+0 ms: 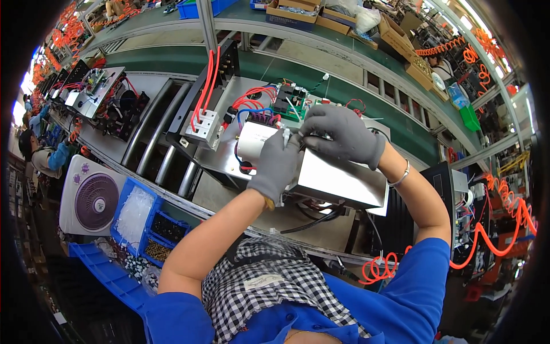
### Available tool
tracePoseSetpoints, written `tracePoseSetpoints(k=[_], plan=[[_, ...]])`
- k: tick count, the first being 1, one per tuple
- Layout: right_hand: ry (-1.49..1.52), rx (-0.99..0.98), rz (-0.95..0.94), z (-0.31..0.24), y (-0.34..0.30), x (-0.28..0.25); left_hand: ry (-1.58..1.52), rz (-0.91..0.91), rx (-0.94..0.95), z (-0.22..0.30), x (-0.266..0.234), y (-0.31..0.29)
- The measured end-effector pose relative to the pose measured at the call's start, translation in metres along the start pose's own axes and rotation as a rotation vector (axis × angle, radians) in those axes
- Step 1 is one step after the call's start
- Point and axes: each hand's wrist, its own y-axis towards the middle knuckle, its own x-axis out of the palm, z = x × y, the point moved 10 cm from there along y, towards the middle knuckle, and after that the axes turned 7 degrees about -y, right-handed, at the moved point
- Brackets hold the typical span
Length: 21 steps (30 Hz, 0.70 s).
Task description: Install wiring, circuit boards, and connectors into a metal electronics housing on an assembly line.
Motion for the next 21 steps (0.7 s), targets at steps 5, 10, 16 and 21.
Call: tracePoseSetpoints(k=[5, 10, 16, 21], plan=[[-0.024, 0.062, -0.084, -0.027, 0.018, 0.002, 0.196, 0.023, 0.208, -0.001, -0.015, -0.032], [-0.231, 0.008, -0.154, -0.073, 0.016, 0.026, 0.033, 0.064, 0.38, -0.009, -0.035, -0.055], [-0.476, 0.007, -0.191, -0.1, -0.009, 0.054, -0.2, -0.034, 0.232, -0.022, -0.03, -0.063], [-0.267, 0.222, -0.077, -0.089, -0.002, 0.038, -0.265, -0.015, 0.345, -0.037, -0.035, -0.058]])
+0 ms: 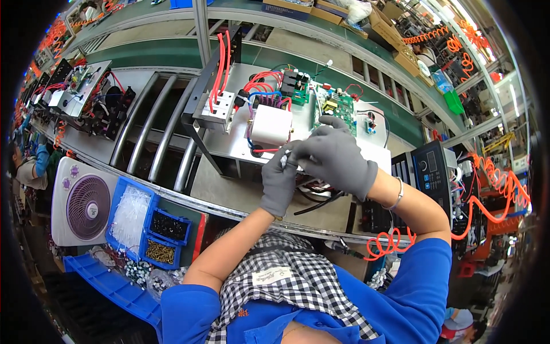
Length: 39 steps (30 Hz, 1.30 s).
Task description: Install wiring, circuit boards, and connectors into a metal electronics housing on an assembly line.
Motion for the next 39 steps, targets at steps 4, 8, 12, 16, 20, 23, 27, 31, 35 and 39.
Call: tracePoseSetpoints(k=[4, 8, 12, 16, 20, 23, 27, 31, 35, 39], plan=[[0.008, 0.084, -0.058, 0.014, 0.005, 0.014, -0.023, -0.015, -0.104, -0.01, 0.0, 0.002], [0.031, 0.139, -0.243, 0.017, 0.012, 0.025, 0.009, -0.011, -0.071, -0.004, -0.002, 0.004], [0.026, 0.13, -0.265, 0.019, 0.013, 0.027, 0.005, -0.027, -0.064, -0.007, -0.003, 0.006], [0.071, 0.153, -0.206, 0.021, 0.012, 0.026, 0.027, -0.02, -0.046, -0.005, -0.003, 0.004], [0.028, 0.149, -0.172, 0.022, 0.013, 0.025, 0.28, -0.051, 0.14, 0.009, -0.005, -0.001], [-0.04, 0.102, -0.082, 0.007, 0.015, 0.01, 0.368, -0.058, 0.217, 0.014, -0.004, -0.002], [-0.174, -0.048, 0.092, -0.006, 0.015, 0.0, 0.403, -0.08, 0.254, 0.024, 0.001, -0.002], [0.131, 0.002, 0.022, 0.009, 0.025, -0.003, 0.462, -0.152, 0.17, 0.013, 0.001, 0.005], [0.177, 0.059, -0.029, 0.017, 0.033, 0.002, 0.509, -0.22, 0.168, 0.024, 0.003, 0.006], [0.266, 0.068, -0.095, 0.018, 0.036, 0.012, 0.614, -0.223, 0.075, 0.021, -0.003, 0.008]])
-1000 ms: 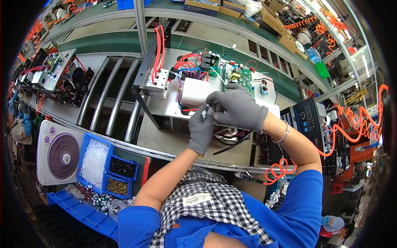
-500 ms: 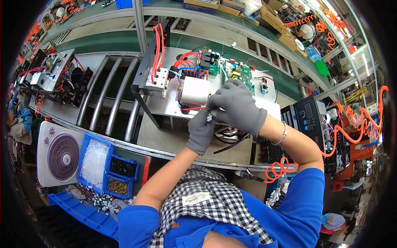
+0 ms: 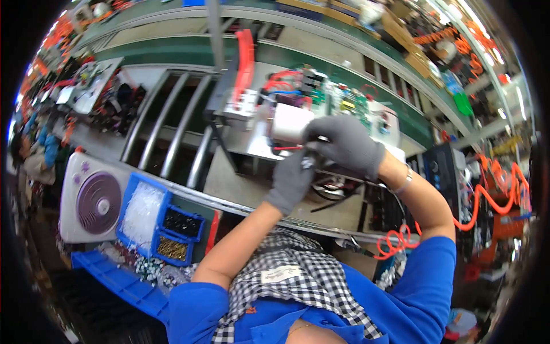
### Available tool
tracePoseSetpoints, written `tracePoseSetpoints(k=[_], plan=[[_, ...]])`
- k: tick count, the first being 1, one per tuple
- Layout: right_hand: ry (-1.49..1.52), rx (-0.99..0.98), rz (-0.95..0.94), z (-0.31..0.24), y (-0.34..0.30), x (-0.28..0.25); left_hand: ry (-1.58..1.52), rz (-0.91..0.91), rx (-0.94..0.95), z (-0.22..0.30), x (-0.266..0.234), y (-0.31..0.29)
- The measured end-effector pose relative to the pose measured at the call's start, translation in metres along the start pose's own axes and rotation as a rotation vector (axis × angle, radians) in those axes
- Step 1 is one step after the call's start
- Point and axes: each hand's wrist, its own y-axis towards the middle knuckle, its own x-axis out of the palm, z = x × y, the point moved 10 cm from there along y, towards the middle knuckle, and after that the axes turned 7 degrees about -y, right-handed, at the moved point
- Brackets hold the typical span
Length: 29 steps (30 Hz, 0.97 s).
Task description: Install wiring, circuit boards, and connectors into a metal electronics housing on an assembly line.
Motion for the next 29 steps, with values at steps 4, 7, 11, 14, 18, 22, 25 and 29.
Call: tracePoseSetpoints(k=[4, 7, 11, 14, 18, 22, 25, 29], plan=[[0.284, 0.186, -0.096, 0.002, -0.007, 0.009, -0.04, -0.014, -0.081, -0.017, 0.016, 0.001], [0.586, 0.199, -0.06, 0.002, -0.017, 0.011, 0.086, -0.11, -0.153, -0.015, 0.027, 0.007], [0.661, 0.268, -0.148, 0.016, -0.035, 0.02, -0.005, -0.027, -0.073, -0.02, 0.048, 0.016], [0.651, 0.276, -0.123, 0.015, -0.033, 0.018, 0.062, -0.064, 0.016, -0.005, 0.041, 0.02], [0.484, 0.097, 0.094, -0.03, -0.023, -0.006, 0.029, -0.07, 0.04, -0.02, 0.017, 0.001], [0.561, -0.103, 0.194, -0.081, -0.04, -0.002, 0.106, 0.163, 0.109, -0.007, -0.095, -0.049], [0.735, 0.06, 0.0, -0.103, -0.035, 0.062, 0.404, 0.276, -0.073, -0.051, -0.197, -0.104], [0.843, 0.07, -0.287, -0.14, -0.025, 0.148, 0.782, 0.513, -0.43, -0.081, -0.339, -0.189]])
